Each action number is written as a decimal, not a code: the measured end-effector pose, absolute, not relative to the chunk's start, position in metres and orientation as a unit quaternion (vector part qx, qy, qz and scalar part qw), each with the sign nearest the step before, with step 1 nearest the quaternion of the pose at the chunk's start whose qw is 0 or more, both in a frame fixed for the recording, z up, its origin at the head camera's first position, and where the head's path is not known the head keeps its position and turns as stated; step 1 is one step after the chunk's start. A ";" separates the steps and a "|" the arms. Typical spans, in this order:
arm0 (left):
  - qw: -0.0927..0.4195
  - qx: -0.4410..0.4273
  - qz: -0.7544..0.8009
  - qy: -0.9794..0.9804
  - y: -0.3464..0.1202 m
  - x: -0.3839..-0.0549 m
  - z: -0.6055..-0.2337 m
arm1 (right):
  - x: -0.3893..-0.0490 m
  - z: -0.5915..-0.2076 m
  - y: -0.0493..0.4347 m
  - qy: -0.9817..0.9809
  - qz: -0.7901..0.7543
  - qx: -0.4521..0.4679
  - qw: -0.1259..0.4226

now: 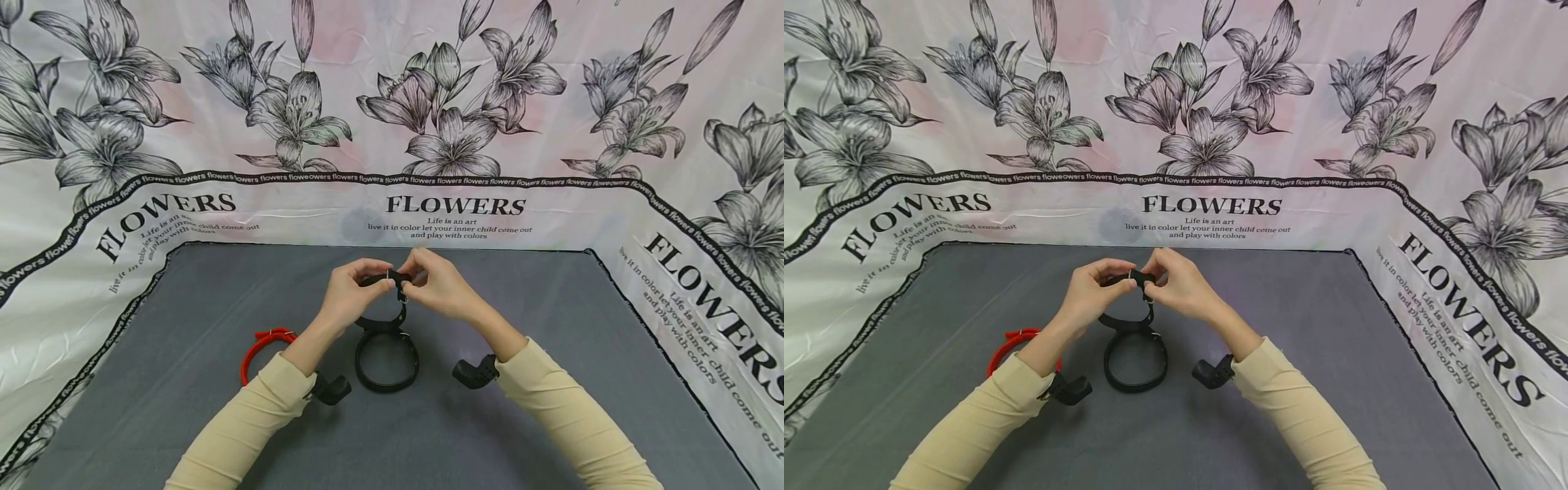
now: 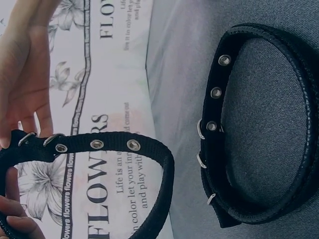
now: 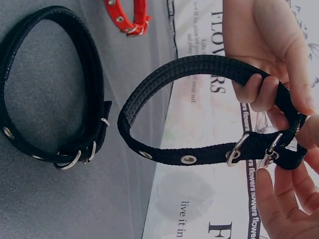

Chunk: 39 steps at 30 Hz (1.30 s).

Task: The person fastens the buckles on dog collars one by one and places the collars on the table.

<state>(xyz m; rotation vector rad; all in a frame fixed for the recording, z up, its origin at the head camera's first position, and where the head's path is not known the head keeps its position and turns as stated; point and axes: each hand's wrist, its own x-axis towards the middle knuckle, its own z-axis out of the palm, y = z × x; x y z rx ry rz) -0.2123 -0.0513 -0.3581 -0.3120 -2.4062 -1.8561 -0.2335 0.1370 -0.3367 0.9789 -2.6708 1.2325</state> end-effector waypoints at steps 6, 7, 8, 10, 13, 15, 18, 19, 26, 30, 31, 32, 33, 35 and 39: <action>0.043 -0.111 -0.609 -0.785 -0.050 -0.213 -0.359 | -0.232 -0.335 0.139 -0.867 0.388 0.312 0.010; 0.042 -0.112 -0.609 -0.784 -0.050 -0.213 -0.359 | -0.232 -0.335 0.140 -0.867 0.387 0.313 0.008; 0.041 -0.113 -0.609 -0.784 -0.049 -0.213 -0.359 | -0.232 -0.335 0.140 -0.867 0.388 0.313 0.006; 0.038 -0.112 -0.609 -0.784 -0.048 -0.214 -0.359 | -0.231 -0.336 0.141 -0.866 0.388 0.315 0.005; 0.031 -0.106 -0.607 -0.787 -0.047 -0.215 -0.359 | -0.231 -0.337 0.142 -0.865 0.389 0.316 0.007; 0.026 -0.100 -0.604 -0.790 -0.046 -0.215 -0.359 | -0.231 -0.338 0.143 -0.865 0.390 0.316 0.010; 0.021 -0.096 -0.601 -0.793 -0.046 -0.216 -0.359 | -0.232 -0.340 0.143 -0.862 0.396 0.317 0.012; 0.020 -0.096 -0.602 -0.792 -0.046 -0.216 -0.359 | -0.232 -0.341 0.144 -0.860 0.398 0.318 0.012; 0.014 -0.113 -0.609 -0.785 -0.048 -0.216 -0.360 | -0.231 -0.342 0.144 -0.859 0.401 0.318 0.014; 0.017 -0.125 -0.613 -0.780 -0.049 -0.215 -0.361 | -0.231 -0.342 0.145 -0.863 0.396 0.312 0.026; 0.016 -0.127 -0.615 -0.778 -0.050 -0.215 -0.361 | -0.230 -0.343 0.145 -0.862 0.398 0.312 0.028; 0.014 -0.129 -0.617 -0.776 -0.050 -0.215 -0.361 | -0.230 -0.343 0.146 -0.860 0.404 0.312 0.029; 0.012 -0.129 -0.619 -0.774 -0.050 -0.215 -0.361 | -0.229 -0.343 0.147 -0.857 0.410 0.312 0.029; 0.007 -0.127 -0.624 -0.771 -0.051 -0.215 -0.361 | -0.229 -0.343 0.149 -0.849 0.426 0.312 0.025; 0.002 -0.122 -0.632 -0.765 -0.052 -0.212 -0.353 | -0.229 -0.344 0.151 -0.843 0.441 0.308 0.017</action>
